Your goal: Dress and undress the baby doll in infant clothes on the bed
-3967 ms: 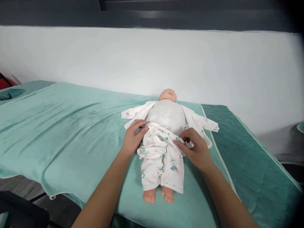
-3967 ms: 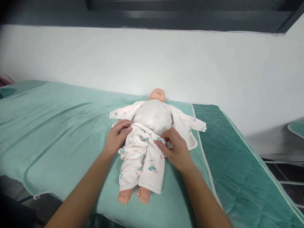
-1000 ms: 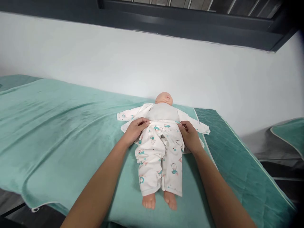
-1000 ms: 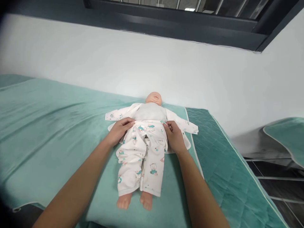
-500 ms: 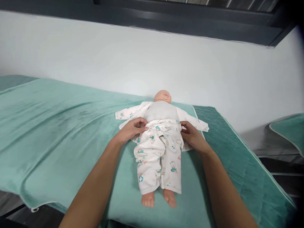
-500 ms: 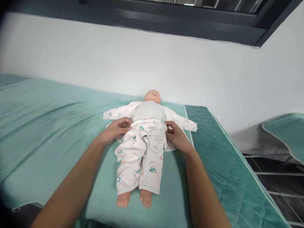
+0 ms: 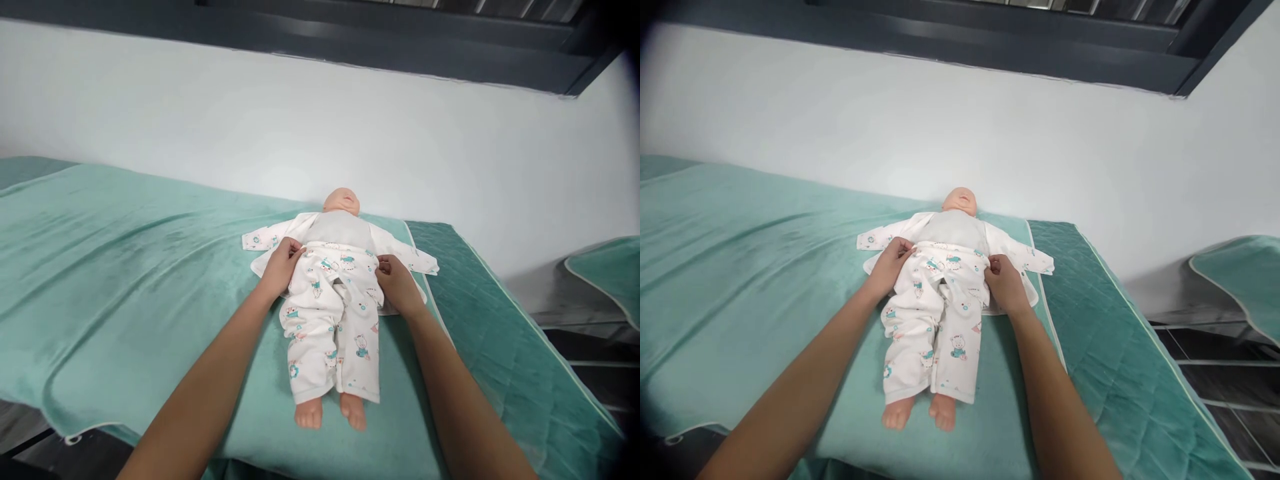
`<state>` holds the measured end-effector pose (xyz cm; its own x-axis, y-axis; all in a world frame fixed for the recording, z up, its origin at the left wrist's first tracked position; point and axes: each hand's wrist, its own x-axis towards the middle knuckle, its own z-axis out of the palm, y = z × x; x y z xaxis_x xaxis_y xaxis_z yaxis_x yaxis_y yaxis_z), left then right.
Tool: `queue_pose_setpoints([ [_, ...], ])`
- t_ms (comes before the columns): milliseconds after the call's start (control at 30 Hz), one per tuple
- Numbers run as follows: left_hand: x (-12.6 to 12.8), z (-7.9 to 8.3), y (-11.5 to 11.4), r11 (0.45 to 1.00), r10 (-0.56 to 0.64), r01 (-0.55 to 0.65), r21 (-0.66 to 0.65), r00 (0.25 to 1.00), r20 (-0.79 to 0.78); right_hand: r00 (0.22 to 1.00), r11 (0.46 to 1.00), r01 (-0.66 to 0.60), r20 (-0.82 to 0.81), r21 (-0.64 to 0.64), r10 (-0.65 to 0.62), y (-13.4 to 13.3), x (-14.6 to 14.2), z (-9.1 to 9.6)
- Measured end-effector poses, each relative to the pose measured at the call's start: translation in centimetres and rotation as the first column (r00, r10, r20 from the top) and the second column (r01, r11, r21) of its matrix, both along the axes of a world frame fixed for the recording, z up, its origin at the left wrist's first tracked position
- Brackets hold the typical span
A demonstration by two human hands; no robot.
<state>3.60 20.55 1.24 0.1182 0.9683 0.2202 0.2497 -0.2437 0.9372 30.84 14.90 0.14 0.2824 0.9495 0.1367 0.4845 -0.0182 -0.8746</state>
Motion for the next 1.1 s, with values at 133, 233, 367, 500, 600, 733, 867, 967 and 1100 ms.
queue_pose_setpoints([
  [133,-0.8,0.3,0.0,0.984,-0.118,0.118,-0.133,0.993,0.005,0.962,0.988,-0.154,-0.230,-0.010,0.147,-0.1,0.1,-0.1],
  [233,-1.3,0.9,0.0,0.947,-0.179,0.183,-0.263,0.983,0.042,0.927,0.981,-0.194,-0.321,0.028,0.193,-0.2,0.0,-0.1],
  [367,-1.4,2.0,-0.5,0.872,-0.332,0.372,-0.317,0.927,0.174,0.919,0.978,-0.206,-0.336,0.032,0.204,-0.4,-0.3,0.2],
  [500,-1.0,2.2,-1.0,0.839,-0.375,0.456,-0.298,0.880,0.292,0.891,0.979,-0.199,-0.406,0.054,0.204,-0.5,-0.6,0.3],
  [600,-0.7,1.9,-1.0,0.866,-0.345,0.426,-0.262,0.888,0.304,0.841,0.978,-0.189,-0.501,0.087,0.207,-0.2,-0.9,0.3],
  [733,-0.6,1.7,-1.0,0.888,-0.306,0.384,-0.253,0.904,0.299,0.805,0.982,-0.173,-0.564,0.075,0.185,0.0,-1.2,0.3],
  [867,-0.3,1.6,-1.2,0.905,-0.260,0.333,-0.264,0.925,0.276,0.807,0.989,-0.147,-0.576,0.014,0.128,0.1,-1.2,0.3],
  [967,0.2,1.4,-1.1,0.929,-0.161,0.229,-0.290,0.957,0.242,0.860,0.995,-0.064,-0.510,-0.073,0.018,0.1,-1.0,0.3],
  [1100,0.3,1.4,-0.6,0.915,-0.187,0.251,-0.315,0.958,0.220,0.877,0.984,-0.115,-0.478,-0.135,0.037,0.2,-0.7,0.7],
])
